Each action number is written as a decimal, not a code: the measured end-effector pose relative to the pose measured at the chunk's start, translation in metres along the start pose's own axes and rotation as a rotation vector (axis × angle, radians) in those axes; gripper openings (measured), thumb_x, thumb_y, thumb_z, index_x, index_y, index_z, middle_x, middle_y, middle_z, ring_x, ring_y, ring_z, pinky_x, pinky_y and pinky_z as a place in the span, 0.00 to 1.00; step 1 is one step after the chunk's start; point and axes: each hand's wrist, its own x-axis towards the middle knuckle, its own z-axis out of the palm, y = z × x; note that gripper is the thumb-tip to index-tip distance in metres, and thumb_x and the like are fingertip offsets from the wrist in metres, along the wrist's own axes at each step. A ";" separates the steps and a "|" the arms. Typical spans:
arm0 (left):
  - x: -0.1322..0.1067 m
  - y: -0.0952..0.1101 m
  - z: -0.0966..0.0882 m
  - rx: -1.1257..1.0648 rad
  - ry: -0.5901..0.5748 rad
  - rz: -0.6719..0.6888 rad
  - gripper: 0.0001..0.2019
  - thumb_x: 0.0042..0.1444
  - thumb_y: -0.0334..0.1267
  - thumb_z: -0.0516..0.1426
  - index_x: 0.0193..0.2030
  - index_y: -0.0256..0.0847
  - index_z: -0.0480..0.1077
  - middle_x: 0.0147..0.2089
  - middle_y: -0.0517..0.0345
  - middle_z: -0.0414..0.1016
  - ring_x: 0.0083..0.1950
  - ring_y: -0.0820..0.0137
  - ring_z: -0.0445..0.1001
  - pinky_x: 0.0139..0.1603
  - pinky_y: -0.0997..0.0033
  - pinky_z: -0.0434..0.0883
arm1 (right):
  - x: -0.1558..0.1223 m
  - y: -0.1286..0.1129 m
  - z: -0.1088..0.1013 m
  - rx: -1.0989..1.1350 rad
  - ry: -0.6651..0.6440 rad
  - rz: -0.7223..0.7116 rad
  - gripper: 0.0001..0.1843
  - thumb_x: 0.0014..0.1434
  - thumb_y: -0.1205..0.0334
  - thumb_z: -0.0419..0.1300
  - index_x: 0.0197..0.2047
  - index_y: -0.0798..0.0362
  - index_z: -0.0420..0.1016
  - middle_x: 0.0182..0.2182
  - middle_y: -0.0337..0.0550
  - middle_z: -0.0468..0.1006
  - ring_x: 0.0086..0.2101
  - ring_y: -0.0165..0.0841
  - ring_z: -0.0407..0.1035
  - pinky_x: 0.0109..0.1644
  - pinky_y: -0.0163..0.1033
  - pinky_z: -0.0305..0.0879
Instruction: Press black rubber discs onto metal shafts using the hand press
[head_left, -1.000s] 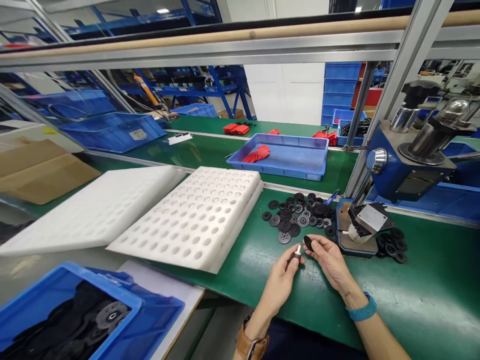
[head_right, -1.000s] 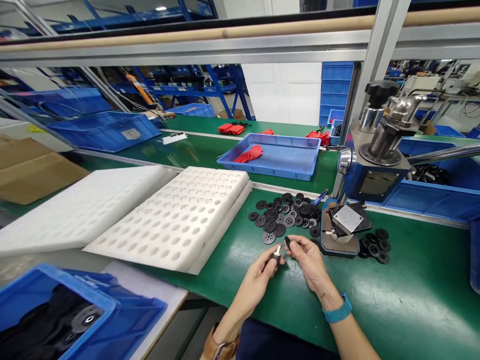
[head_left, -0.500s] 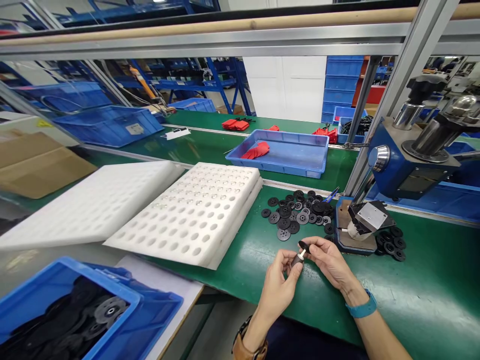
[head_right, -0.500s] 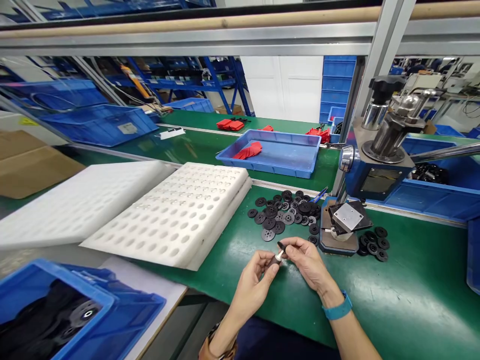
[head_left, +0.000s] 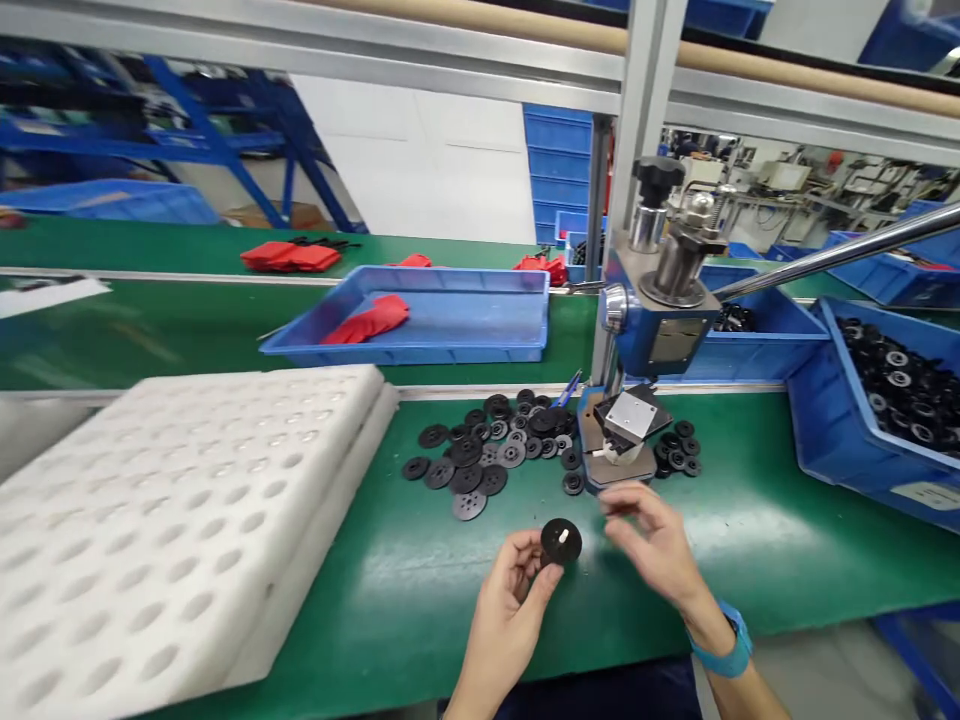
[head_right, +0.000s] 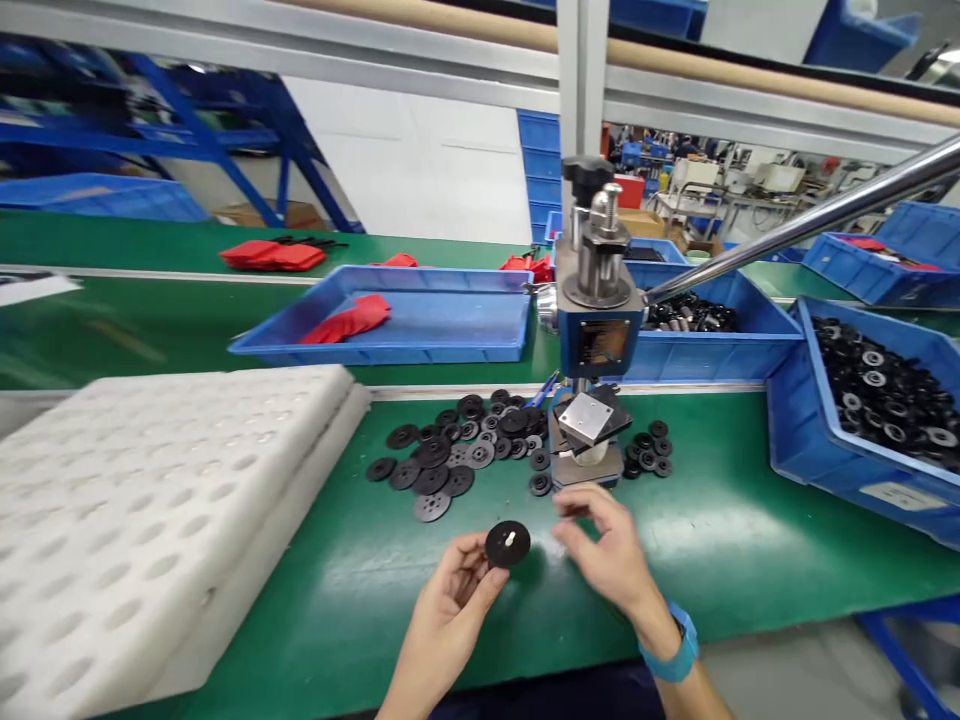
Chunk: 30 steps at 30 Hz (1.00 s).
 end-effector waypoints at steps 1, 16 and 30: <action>0.001 0.000 0.004 -0.011 -0.015 -0.017 0.19 0.52 0.53 0.68 0.45 0.45 0.74 0.44 0.51 0.81 0.47 0.59 0.80 0.48 0.64 0.77 | -0.001 0.007 -0.016 -0.095 0.119 0.015 0.21 0.68 0.42 0.59 0.46 0.51 0.80 0.42 0.48 0.79 0.42 0.38 0.74 0.48 0.43 0.73; 0.003 -0.008 0.041 -0.079 -0.176 -0.093 0.22 0.51 0.56 0.69 0.44 0.43 0.76 0.43 0.50 0.81 0.47 0.58 0.80 0.50 0.62 0.78 | 0.002 0.091 -0.091 -0.747 0.332 0.034 0.17 0.70 0.48 0.54 0.46 0.53 0.75 0.43 0.52 0.77 0.44 0.45 0.71 0.50 0.50 0.69; -0.005 -0.018 0.014 -0.128 0.030 -0.101 0.22 0.51 0.52 0.69 0.47 0.41 0.77 0.45 0.49 0.83 0.48 0.59 0.81 0.53 0.63 0.77 | -0.003 0.030 -0.043 -0.624 0.209 -0.306 0.10 0.72 0.58 0.56 0.50 0.50 0.76 0.40 0.48 0.80 0.42 0.40 0.74 0.48 0.45 0.71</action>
